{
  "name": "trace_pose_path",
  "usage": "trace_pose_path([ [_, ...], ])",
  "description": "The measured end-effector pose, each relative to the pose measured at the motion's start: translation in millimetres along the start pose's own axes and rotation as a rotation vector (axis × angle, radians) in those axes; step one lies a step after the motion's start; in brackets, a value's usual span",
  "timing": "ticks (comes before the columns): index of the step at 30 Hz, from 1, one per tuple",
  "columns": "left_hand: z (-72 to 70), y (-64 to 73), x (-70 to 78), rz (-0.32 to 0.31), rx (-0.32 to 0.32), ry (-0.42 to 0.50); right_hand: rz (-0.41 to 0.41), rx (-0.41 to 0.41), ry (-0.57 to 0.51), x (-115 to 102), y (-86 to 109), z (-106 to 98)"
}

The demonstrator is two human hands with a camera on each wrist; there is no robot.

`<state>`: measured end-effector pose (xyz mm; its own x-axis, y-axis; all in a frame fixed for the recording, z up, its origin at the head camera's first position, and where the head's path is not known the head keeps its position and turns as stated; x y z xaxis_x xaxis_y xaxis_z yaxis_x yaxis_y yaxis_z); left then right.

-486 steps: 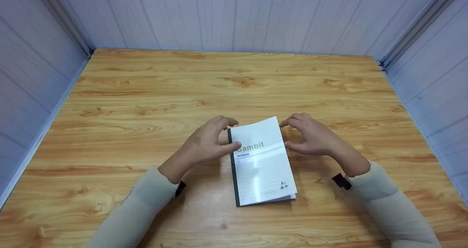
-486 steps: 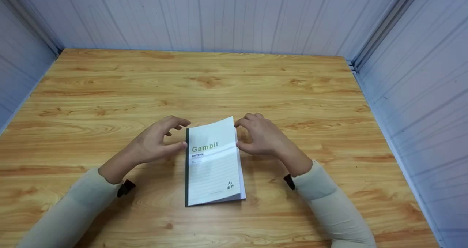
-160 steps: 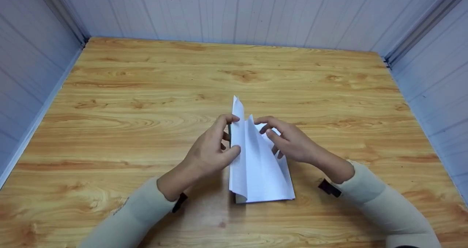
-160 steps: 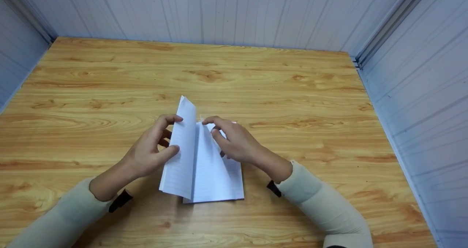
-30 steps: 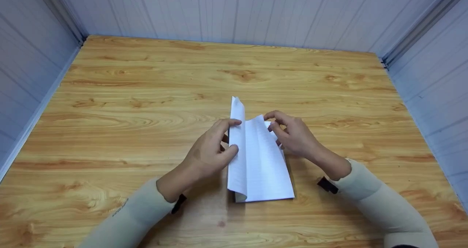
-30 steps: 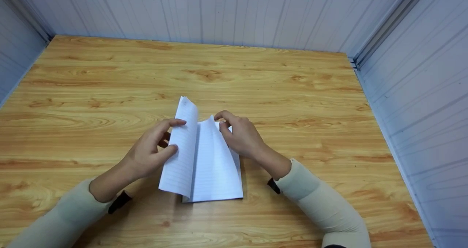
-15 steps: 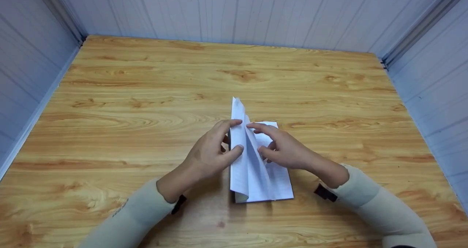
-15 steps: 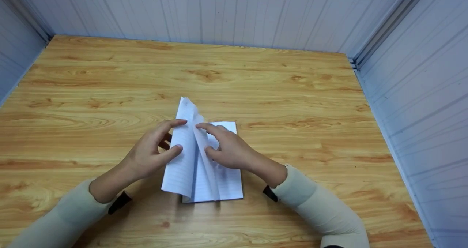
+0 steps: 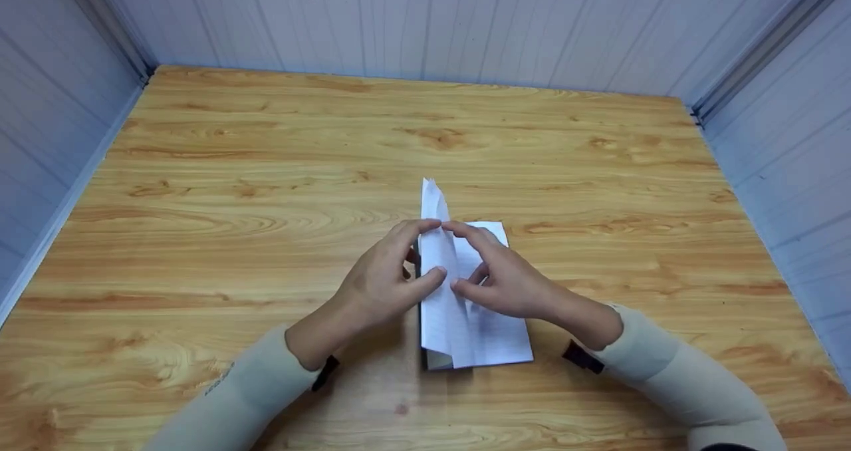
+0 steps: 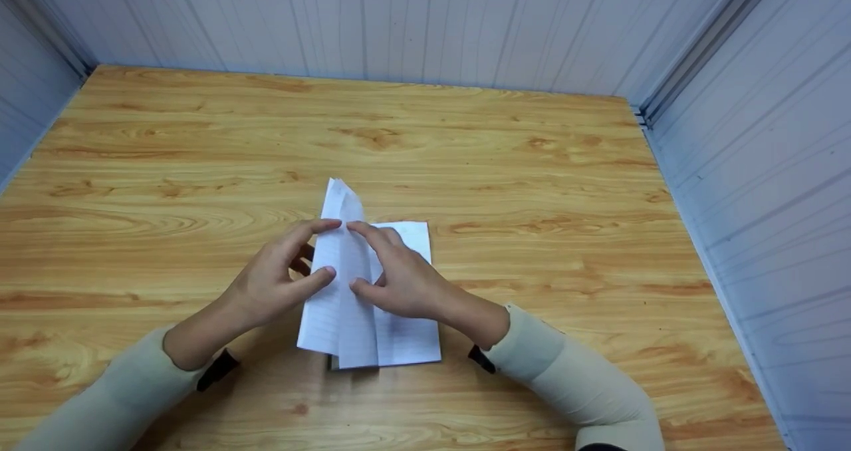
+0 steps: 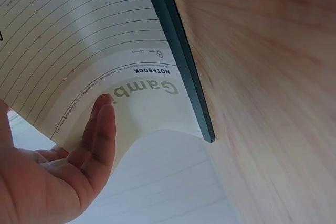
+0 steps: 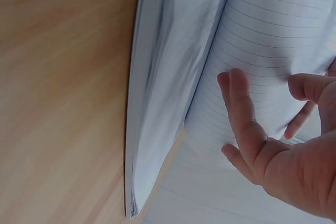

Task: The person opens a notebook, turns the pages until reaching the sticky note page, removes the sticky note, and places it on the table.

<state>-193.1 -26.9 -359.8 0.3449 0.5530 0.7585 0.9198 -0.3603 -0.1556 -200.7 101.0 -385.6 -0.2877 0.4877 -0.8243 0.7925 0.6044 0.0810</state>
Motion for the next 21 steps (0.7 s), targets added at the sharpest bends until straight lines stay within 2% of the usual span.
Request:
trace_pose_path([
  [6,1.3,1.0,-0.4,-0.008,-0.017,-0.001,-0.023,0.000,-0.035,-7,-1.3,0],
  [14,-0.2,1.2,-0.7,-0.006,-0.003,-0.006,-0.025,-0.001,-0.049,-38,3.3,-5],
  [17,-0.9,1.3,-1.0,-0.008,-0.006,0.004,-0.032,0.023,-0.039,-37,2.6,-8],
  [21,-0.5,1.3,-1.0,-0.008,-0.012,0.026,-0.055,0.089,0.043,-21,-0.9,-16],
])
Point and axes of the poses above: each hand's wrist, its own y-axis away from the middle knuckle, its own z-axis out of the palm, x = y × z, the point moved 8 cm from there along -y, towards the middle knuckle, and after that the axes turned 2 degrees about -y, right-handed, at the moved point
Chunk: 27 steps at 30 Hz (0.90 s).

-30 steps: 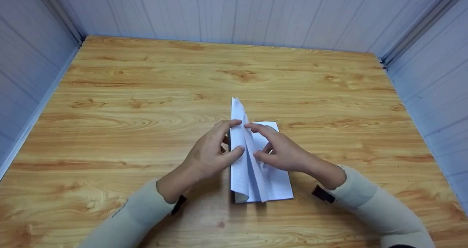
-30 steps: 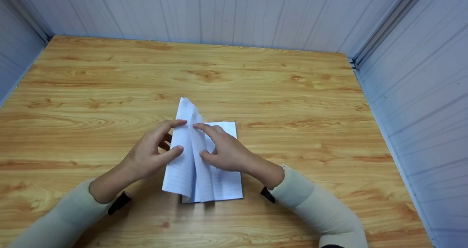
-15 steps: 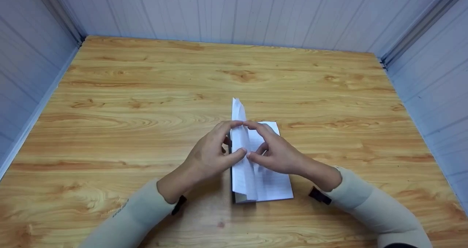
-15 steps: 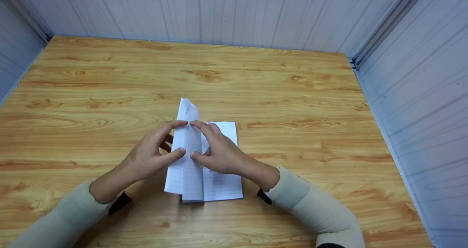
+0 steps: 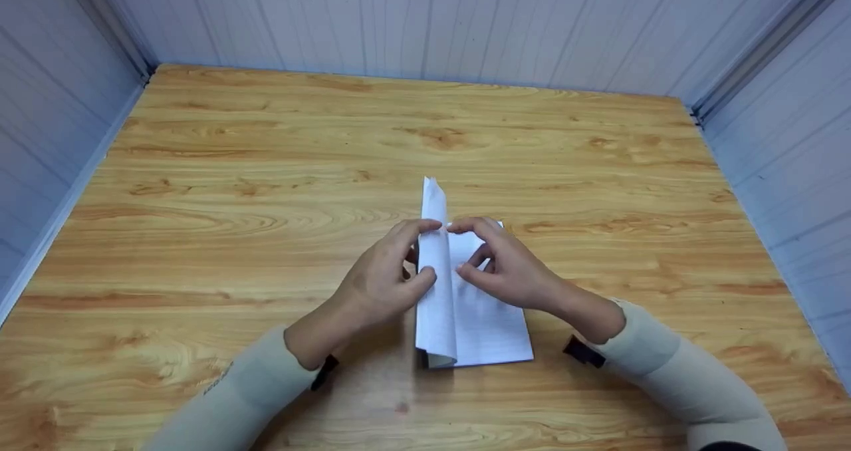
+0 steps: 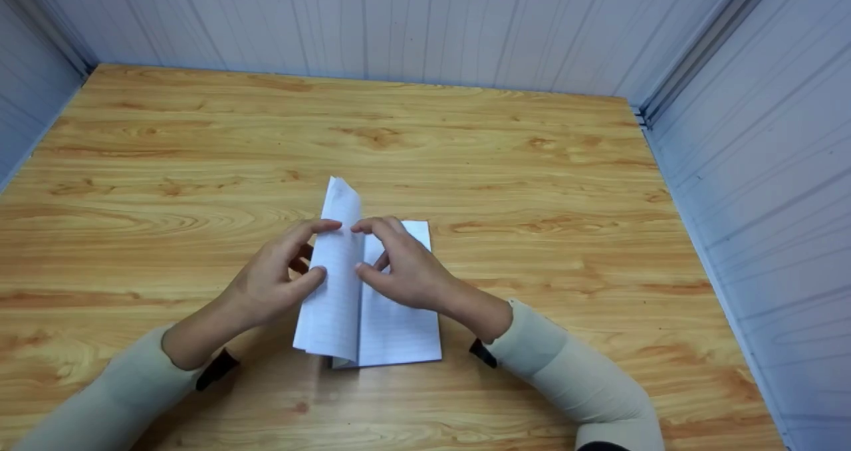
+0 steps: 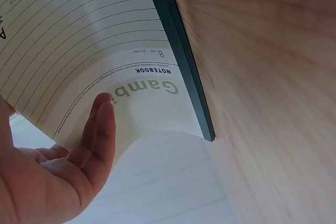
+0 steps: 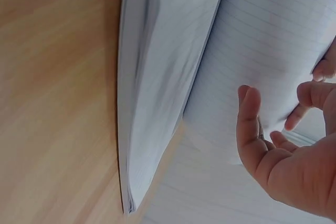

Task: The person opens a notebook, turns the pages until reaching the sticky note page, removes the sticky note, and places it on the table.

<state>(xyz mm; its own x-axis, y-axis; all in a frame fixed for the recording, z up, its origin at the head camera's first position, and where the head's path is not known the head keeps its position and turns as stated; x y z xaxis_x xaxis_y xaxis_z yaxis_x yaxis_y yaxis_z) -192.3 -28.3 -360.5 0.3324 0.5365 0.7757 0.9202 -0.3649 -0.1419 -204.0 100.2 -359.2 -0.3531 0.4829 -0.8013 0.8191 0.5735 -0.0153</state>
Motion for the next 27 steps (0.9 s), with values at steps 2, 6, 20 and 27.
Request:
trace_pose_path([
  [2,0.2,-0.2,0.3,0.007,0.002,0.007,-0.012,0.029,0.051,10,-2.1,-4],
  [6,0.5,-0.2,1.4,0.025,0.016,-0.009,-0.007,0.051,0.126,25,-4.4,-12],
  [20,-1.6,-0.7,0.4,-0.014,0.009,-0.045,0.106,0.078,0.401,60,-8.1,-34],
  [27,-0.5,0.6,1.2,-0.010,-0.002,-0.068,0.194,0.061,0.592,75,-8.9,-37],
])
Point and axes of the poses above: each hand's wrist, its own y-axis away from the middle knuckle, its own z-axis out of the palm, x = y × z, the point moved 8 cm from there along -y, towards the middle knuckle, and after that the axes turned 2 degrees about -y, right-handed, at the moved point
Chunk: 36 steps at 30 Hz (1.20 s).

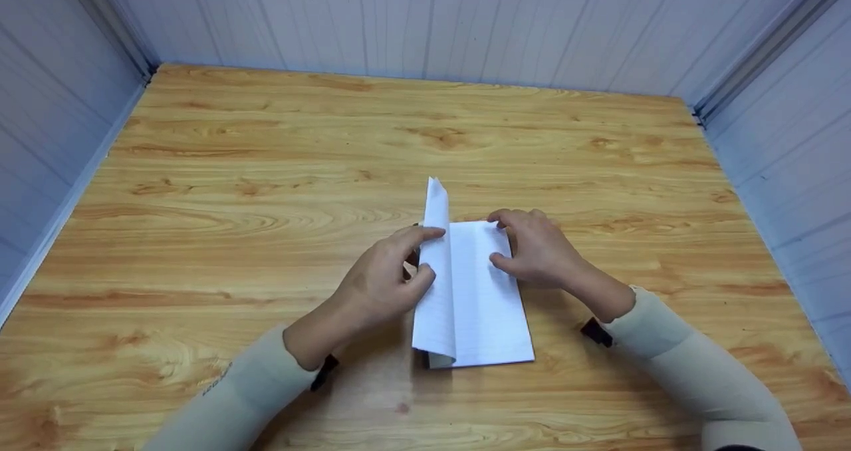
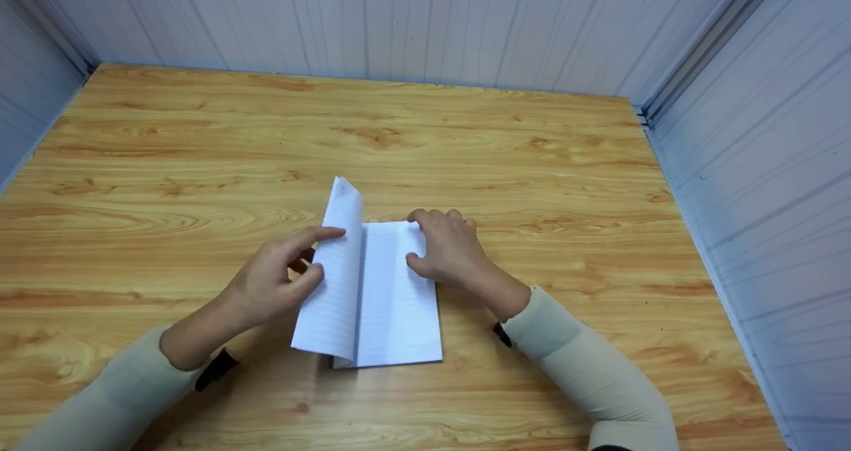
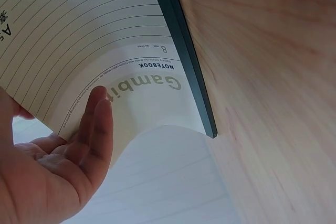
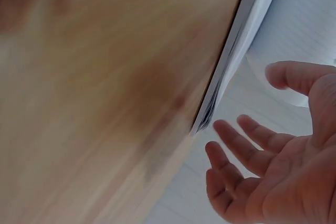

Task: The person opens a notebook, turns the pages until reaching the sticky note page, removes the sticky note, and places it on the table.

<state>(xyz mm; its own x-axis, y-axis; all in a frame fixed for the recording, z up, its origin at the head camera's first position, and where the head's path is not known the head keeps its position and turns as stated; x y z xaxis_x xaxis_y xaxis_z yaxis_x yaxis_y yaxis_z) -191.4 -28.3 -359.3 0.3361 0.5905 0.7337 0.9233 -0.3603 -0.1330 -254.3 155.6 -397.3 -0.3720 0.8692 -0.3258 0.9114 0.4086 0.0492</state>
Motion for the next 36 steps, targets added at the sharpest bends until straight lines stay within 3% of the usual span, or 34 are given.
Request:
trace_pose_path([
  [6,0.7,-0.3,0.4,0.025,-0.014,0.023,-0.011,-0.031,0.046,3.5,-0.8,3.7],
  [16,-0.3,-1.0,-2.6,-0.015,0.006,0.023,-0.001,-0.075,0.051,3.2,-2.5,8.2],
  [29,1.2,0.5,-3.5,-0.002,-0.024,0.028,0.014,-0.088,0.042,1.8,-3.7,9.9],
  [36,-1.0,0.7,-1.2,0.018,0.013,0.025,-0.016,-0.070,0.035,-0.4,-4.7,10.0],
])
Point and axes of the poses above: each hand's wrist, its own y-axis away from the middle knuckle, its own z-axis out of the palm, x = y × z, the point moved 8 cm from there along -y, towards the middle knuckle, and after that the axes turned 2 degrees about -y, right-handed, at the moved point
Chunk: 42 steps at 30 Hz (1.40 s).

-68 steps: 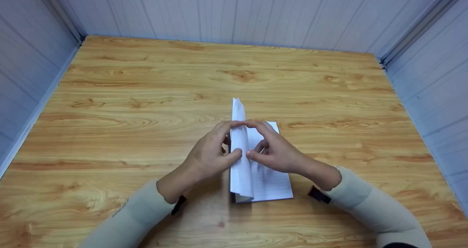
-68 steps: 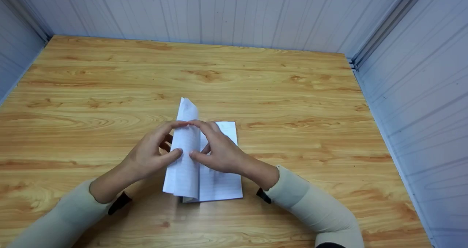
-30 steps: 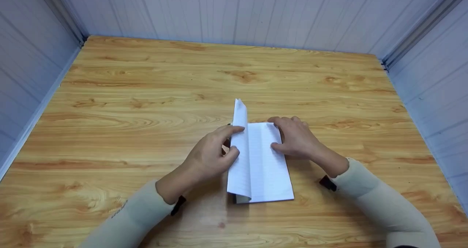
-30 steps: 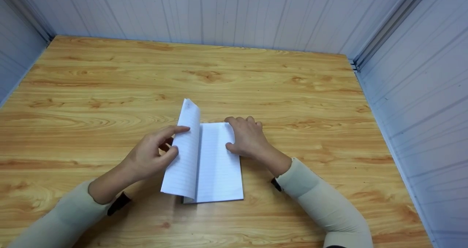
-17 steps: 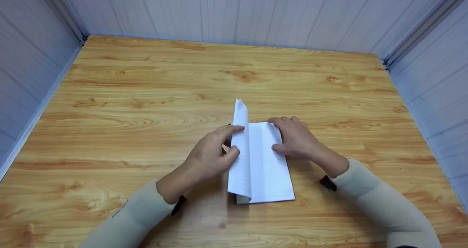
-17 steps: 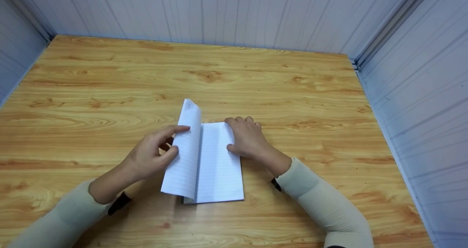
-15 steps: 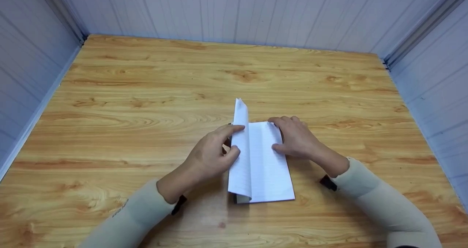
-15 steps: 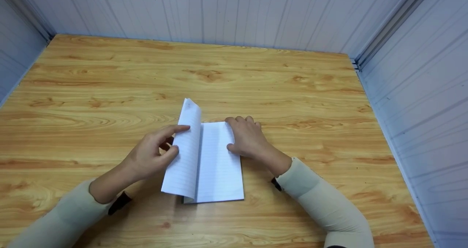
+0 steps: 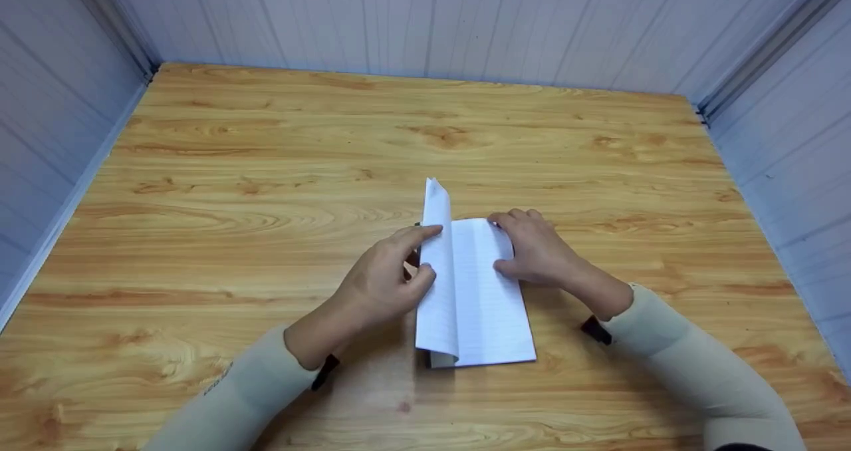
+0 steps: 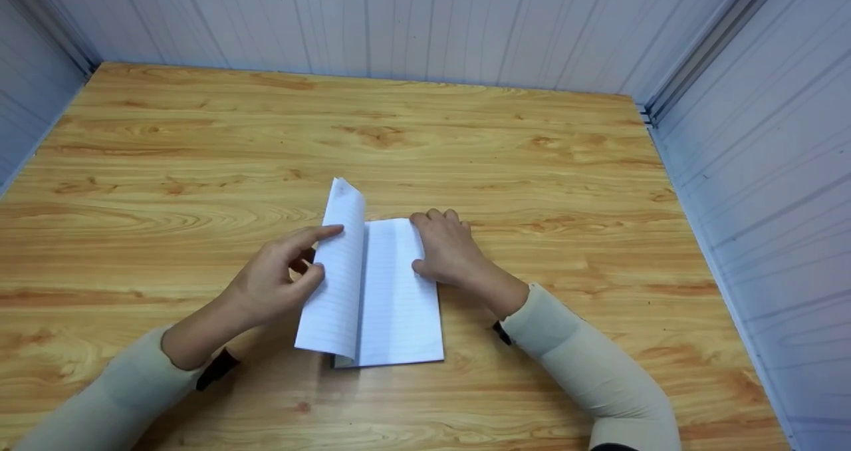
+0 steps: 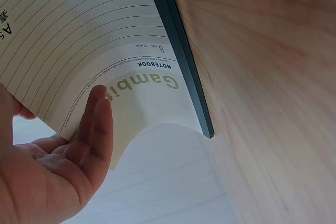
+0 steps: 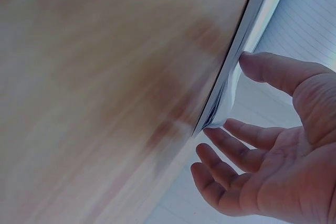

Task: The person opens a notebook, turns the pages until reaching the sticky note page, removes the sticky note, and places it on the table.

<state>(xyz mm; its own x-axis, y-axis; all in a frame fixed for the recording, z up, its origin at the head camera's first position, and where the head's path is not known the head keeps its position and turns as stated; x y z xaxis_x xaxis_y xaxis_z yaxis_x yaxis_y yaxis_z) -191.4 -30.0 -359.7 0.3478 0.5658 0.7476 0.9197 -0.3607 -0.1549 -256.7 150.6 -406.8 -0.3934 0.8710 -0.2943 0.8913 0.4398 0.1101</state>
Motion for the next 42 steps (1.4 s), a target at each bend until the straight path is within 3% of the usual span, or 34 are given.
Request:
trace_pose_path([
  [4,0.4,0.1,-0.4,0.009,0.002,0.006,-0.014,0.014,-0.028,-1,-1.1,-1],
  [10,2.2,-0.6,-2.2,-0.012,-0.029,0.000,-0.004,0.029,-0.154,0,-2.9,-3],
  [16,2.1,-1.0,-2.0,-0.020,-0.030,-0.005,0.020,0.110,-0.236,0,-0.2,-13],
  [27,2.2,-0.8,-2.4,-0.024,-0.036,0.026,0.108,0.193,-0.382,12,0.7,-24],
  [34,1.8,-1.2,-1.9,-0.017,-0.030,0.054,0.063,0.231,-0.470,11,1.4,-27],
  [42,1.7,-0.5,-2.6,-0.023,-0.018,0.028,-0.008,0.265,-0.415,4,3.2,-32],
])
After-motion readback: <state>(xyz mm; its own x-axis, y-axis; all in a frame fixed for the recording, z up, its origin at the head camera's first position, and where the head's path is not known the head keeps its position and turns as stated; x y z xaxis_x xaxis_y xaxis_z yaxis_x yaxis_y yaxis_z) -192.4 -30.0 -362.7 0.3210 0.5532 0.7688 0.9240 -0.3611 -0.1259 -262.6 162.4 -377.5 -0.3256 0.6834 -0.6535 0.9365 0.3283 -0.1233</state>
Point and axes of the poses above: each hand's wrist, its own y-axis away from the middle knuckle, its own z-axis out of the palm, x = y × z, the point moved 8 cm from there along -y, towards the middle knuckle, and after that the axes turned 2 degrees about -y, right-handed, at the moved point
